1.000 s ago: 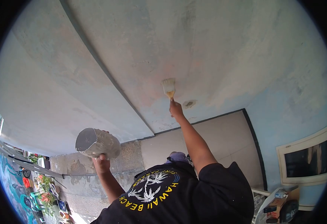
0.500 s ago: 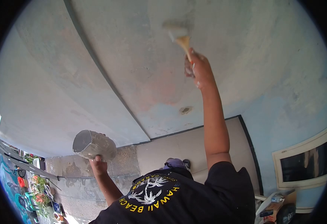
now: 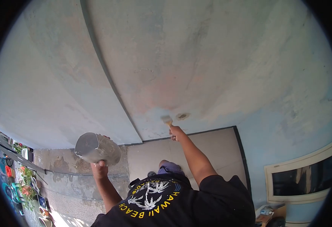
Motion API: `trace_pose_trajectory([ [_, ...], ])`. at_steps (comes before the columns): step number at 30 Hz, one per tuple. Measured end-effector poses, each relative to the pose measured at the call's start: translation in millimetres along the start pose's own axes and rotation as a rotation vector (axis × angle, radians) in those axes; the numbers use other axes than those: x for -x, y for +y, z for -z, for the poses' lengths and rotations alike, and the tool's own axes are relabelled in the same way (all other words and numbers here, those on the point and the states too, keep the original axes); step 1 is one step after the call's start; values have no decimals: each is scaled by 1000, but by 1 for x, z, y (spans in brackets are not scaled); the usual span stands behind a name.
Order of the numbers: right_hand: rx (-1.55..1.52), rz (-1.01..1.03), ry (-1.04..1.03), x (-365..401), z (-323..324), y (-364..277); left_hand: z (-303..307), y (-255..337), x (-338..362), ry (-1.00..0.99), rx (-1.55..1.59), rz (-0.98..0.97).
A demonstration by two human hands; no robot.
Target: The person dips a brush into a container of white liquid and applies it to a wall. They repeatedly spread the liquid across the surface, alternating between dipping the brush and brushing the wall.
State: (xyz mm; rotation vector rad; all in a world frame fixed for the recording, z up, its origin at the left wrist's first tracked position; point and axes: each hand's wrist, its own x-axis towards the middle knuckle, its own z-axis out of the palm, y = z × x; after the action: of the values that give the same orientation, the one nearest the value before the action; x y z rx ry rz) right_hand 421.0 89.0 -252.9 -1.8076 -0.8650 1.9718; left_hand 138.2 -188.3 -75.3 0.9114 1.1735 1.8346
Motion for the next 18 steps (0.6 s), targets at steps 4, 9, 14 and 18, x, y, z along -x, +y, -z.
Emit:
trace_pose_trajectory([
  [4,-67,-29,-241,14,14,-44,-4,-6,2,-6,62,-29],
  [9,-169,651,-318,246,25,-224,0,-18,12,55,27,-5],
  [14,-308,1501,-146,363,24,-296,-23,-12,15,90,40,-99],
  [18,-234,1340,-70,295,20,-303,-57,-16,17,121,72,-166],
])
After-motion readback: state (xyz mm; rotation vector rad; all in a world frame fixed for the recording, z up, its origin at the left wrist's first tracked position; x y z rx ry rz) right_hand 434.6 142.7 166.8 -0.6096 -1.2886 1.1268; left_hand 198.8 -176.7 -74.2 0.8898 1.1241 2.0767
